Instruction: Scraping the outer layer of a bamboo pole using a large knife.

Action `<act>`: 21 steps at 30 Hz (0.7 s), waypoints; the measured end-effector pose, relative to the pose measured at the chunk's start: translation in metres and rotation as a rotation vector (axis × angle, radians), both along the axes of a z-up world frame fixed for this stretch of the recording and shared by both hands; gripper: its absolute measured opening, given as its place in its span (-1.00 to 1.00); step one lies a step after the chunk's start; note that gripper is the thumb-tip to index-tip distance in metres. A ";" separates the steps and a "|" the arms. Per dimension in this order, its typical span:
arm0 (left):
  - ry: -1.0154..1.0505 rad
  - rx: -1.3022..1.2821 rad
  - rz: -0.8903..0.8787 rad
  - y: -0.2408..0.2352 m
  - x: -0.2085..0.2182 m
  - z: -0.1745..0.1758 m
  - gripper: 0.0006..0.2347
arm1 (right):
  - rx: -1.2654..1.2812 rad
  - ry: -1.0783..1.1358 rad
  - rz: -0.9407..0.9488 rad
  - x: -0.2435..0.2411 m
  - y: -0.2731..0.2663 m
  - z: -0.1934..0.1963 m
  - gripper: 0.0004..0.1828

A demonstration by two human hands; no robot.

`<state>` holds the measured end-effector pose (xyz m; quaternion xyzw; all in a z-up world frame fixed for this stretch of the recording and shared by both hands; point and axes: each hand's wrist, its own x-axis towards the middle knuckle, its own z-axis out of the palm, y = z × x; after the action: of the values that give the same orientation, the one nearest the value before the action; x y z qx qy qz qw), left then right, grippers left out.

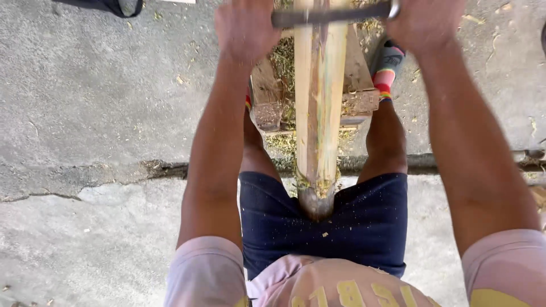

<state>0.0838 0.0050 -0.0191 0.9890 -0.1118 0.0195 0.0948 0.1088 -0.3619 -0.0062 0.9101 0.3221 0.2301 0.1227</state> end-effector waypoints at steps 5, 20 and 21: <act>0.305 -0.020 0.040 -0.017 -0.140 0.035 -0.84 | -0.005 0.469 -0.236 -0.131 0.008 0.022 -0.51; 0.318 -0.126 -0.039 -0.043 -0.309 0.042 -0.90 | 0.200 0.743 -0.355 -0.331 -0.005 0.046 -0.73; 0.299 -0.129 -0.051 -0.043 -0.309 0.040 -0.90 | 0.209 0.734 -0.364 -0.332 -0.006 0.042 -0.70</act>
<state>-0.2251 -0.0380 0.0206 0.9696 -0.1199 -0.1233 0.1739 -0.2233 -0.3682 0.0359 0.9812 0.1533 -0.1035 -0.0546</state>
